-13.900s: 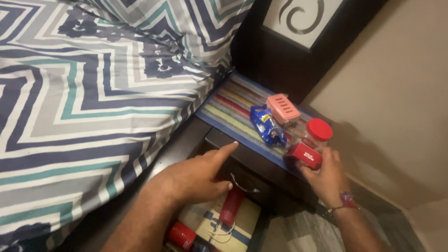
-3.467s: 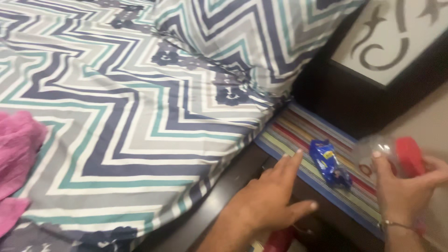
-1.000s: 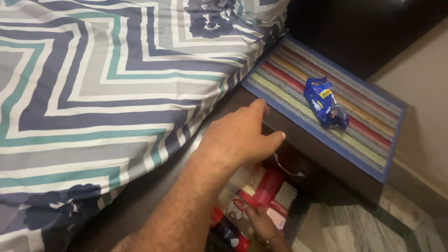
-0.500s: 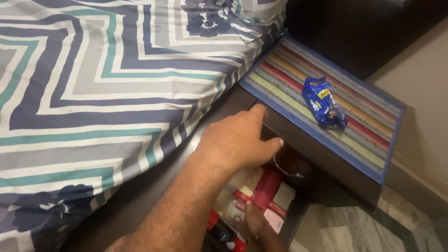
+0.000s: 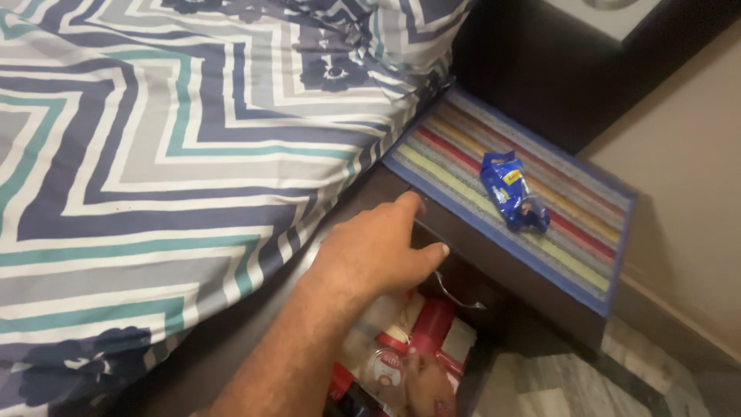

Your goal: The person repeatedly moves various items between a bedside drawer and the bed surface. They handle a remote control, plastic containers, a snack packet, a red cup, a pink cloth, and a yellow folder, placing them on the bed or into the drawer multiple times.

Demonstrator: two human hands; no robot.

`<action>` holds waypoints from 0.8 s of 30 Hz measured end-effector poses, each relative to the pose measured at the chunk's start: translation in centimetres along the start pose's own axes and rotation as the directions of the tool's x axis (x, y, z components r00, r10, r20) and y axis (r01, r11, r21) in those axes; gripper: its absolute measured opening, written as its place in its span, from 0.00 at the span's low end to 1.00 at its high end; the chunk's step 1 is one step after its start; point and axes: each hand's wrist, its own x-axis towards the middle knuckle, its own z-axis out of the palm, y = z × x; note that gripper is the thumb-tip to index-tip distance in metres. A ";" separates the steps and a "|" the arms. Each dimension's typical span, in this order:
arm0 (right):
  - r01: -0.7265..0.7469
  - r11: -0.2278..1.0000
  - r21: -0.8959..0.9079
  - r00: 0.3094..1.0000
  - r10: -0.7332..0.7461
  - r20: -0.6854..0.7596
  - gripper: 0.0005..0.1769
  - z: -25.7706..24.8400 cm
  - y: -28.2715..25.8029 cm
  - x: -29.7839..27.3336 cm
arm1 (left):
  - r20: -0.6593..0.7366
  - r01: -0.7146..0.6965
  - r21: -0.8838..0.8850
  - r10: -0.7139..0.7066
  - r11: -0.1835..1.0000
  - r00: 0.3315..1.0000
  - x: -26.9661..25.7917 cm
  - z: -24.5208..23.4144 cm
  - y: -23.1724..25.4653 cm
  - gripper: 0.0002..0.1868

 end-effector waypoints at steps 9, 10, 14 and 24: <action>0.321 0.826 0.464 0.818 0.006 -0.575 0.17 -21.6 -14.3 -3.4 | -0.101 0.000 -0.111 -0.011 0.994 0.995 -0.4 -0.4 0.5 0.35; 0.355 0.869 0.344 0.739 -0.036 -0.673 0.14 -23.5 -15.3 -2.6 | -0.107 -0.012 -0.116 -0.001 0.993 0.994 -0.4 -0.4 0.6 0.36; 0.310 0.950 0.027 0.692 -0.206 -0.692 0.19 -29.7 -17.7 3.6 | -0.123 -0.036 -0.123 0.021 0.992 0.992 -0.5 -0.7 0.8 0.38; 0.089 0.945 -0.315 0.854 -0.235 -0.463 0.43 -26.8 -16.4 10.4 | -0.111 -0.056 -0.122 0.042 0.991 0.993 -0.1 -0.2 0.6 0.39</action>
